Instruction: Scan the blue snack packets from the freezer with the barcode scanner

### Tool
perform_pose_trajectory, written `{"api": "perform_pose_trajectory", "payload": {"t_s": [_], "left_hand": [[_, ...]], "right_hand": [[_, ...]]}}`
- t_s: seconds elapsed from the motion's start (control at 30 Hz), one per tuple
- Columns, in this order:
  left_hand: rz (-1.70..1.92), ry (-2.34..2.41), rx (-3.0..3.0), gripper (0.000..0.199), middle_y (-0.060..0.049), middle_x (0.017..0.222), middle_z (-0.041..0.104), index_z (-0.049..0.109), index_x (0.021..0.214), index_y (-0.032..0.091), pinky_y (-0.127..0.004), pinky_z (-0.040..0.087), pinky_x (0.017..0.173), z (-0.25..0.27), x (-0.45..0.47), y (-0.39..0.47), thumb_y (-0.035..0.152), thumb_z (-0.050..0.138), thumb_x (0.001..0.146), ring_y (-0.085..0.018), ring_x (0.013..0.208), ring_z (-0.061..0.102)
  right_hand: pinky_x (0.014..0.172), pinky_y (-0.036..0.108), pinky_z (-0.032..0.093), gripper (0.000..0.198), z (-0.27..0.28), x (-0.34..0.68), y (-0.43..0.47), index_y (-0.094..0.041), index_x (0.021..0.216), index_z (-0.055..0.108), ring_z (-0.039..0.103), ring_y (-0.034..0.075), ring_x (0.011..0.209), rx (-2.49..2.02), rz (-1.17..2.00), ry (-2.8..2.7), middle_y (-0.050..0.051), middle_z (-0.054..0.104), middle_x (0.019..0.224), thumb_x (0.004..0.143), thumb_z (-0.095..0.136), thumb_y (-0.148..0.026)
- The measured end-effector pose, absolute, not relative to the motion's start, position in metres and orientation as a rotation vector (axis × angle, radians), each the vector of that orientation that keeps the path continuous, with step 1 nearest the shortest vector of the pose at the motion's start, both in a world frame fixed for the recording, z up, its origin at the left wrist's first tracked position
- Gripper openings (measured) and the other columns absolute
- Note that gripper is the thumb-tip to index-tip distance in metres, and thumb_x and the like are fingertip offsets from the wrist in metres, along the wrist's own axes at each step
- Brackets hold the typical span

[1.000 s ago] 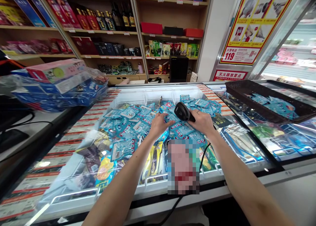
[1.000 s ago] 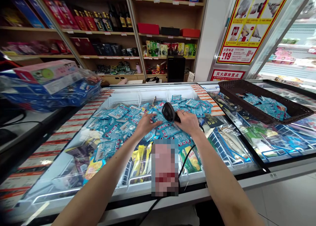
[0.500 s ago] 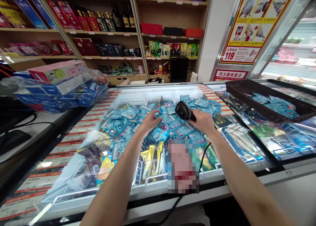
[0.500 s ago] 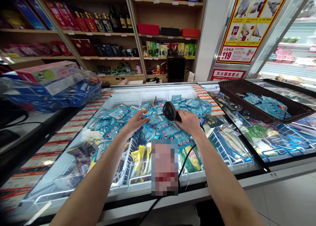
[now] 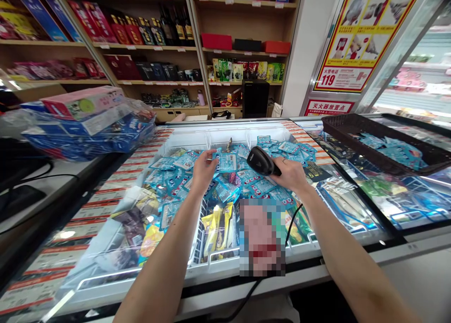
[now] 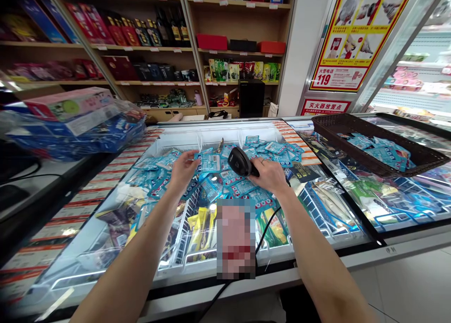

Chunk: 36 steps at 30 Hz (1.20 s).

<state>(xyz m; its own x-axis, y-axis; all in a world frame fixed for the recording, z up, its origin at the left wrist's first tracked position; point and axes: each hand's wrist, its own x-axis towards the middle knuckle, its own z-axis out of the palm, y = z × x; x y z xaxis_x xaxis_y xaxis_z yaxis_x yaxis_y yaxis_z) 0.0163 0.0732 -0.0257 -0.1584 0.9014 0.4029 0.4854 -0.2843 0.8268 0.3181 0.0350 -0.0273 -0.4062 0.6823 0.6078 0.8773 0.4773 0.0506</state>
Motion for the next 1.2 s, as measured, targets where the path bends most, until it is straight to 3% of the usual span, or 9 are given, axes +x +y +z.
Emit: {"api": "perform_pose_trajectory", "payload": {"t_s": [0.3,1.0,1.2], "left_hand": [[1.572,1.613,1.837,0.035,-0.002,0.089,0.063,0.062,0.113,0.02,-0.025,0.045,0.067,-0.025,0.019,0.066,0.029,0.052,0.081,-0.012,0.071,0.056],[1.616,1.542,1.836,0.031,-0.002,0.089,0.061,0.063,0.111,0.021,-0.024,0.044,0.067,-0.023,0.029,0.062,0.029,0.054,0.082,-0.011,0.07,0.054],[1.778,1.651,1.767,0.039,-0.002,0.091,0.059,0.057,0.12,0.022,-0.024,0.044,0.068,-0.024,0.014,0.066,0.028,0.054,0.082,-0.012,0.074,0.054]], "right_hand": [[0.065,0.027,0.037,0.033,-0.022,0.312,0.029,-0.017,0.11,0.061,0.061,0.019,0.08,-1.135,-0.431,-2.383,0.007,0.068,0.094,0.084,0.055,-0.036],[0.059,0.028,0.033,0.032,-0.024,0.31,0.03,-0.016,0.106,0.061,0.061,0.018,0.074,-1.068,-0.502,-2.392,0.006,0.067,0.088,0.085,0.055,-0.04],[0.062,0.028,0.035,0.032,-0.023,0.312,0.031,-0.017,0.109,0.06,0.062,0.019,0.078,-1.196,-0.503,-2.349,0.006,0.068,0.094,0.085,0.056,-0.037]]}}
